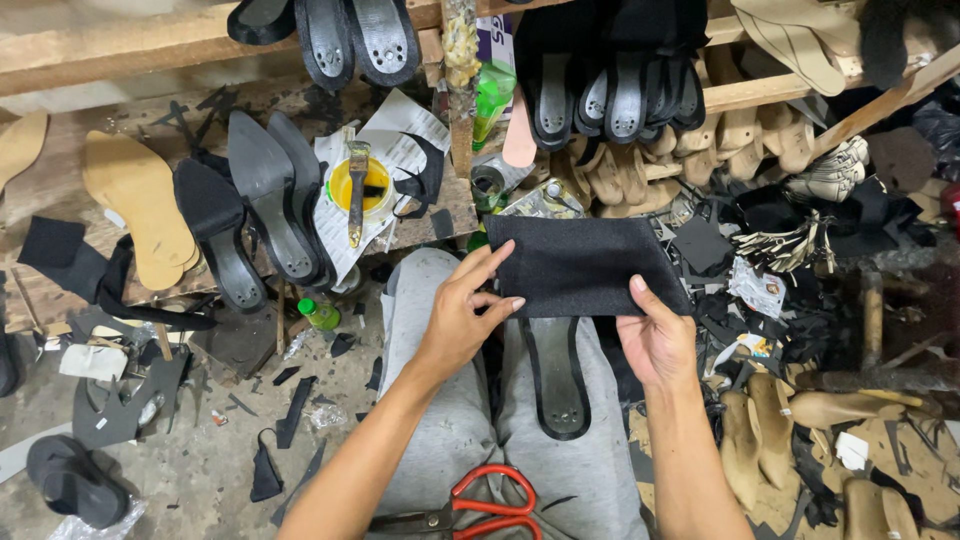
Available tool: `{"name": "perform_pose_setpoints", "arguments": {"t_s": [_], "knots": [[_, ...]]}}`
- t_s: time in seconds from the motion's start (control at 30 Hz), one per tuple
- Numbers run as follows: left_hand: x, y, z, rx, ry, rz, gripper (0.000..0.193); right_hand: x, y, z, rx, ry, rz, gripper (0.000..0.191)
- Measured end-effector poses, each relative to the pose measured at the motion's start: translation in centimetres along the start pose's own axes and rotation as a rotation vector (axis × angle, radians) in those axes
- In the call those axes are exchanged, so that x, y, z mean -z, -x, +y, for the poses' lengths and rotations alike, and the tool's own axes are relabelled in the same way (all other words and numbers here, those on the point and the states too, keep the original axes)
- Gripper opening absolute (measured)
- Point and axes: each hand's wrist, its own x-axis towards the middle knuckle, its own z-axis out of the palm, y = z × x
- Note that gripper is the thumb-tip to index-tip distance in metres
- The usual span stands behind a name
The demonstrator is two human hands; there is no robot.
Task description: The person sits on the floor and repeatedly cuts black foam material to fit shoe insoles using red-handled scissors. They place the foam on the insole, trim the edges, and remove excess material, repeating the process for multiple insoles.
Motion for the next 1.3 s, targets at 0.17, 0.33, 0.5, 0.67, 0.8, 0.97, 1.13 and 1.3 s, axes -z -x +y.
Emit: {"name": "perform_pose_setpoints", "arguments": {"t_s": [0.17,0.33,0.5,0.67,0.8,0.97,1.13,1.3], "knots": [[-0.1,0.1,-0.7,0.010,0.002,0.022,0.070,0.3,-0.1,0.3,0.001,0.007,0.025,0.034],[-0.1,0.1,-0.9,0.020,0.015,0.031,0.071,0.4,-0.4,0.6,0.002,0.006,0.041,0.031],[-0.2,0.1,-0.6,0.029,-0.002,0.036,0.070,0.5,-0.6,0.8,0.026,0.032,0.051,0.033],[-0.3,0.1,-0.1,0.030,-0.006,0.031,0.070,0.9,-1.2,1.3,-0.011,0.044,0.067,0.031],[-0.3,0.1,0.0,0.029,-0.011,0.042,0.069,1.4,-1.7,1.7,-0.027,0.026,0.041,0.032],[-0.7,0.3,0.1,0.047,-0.045,0.052,0.076,1.4,-1.0,2.2,-0.051,-0.010,0.014,0.038],[-1.3,0.3,0.6,0.052,-0.096,0.068,0.081,0.3,0.3,2.8,0.029,0.264,0.005,0.045],[-1.6,0.3,0.8,0.043,-0.141,0.066,0.085,-0.4,0.5,3.1,0.050,0.593,0.008,0.047]]}}
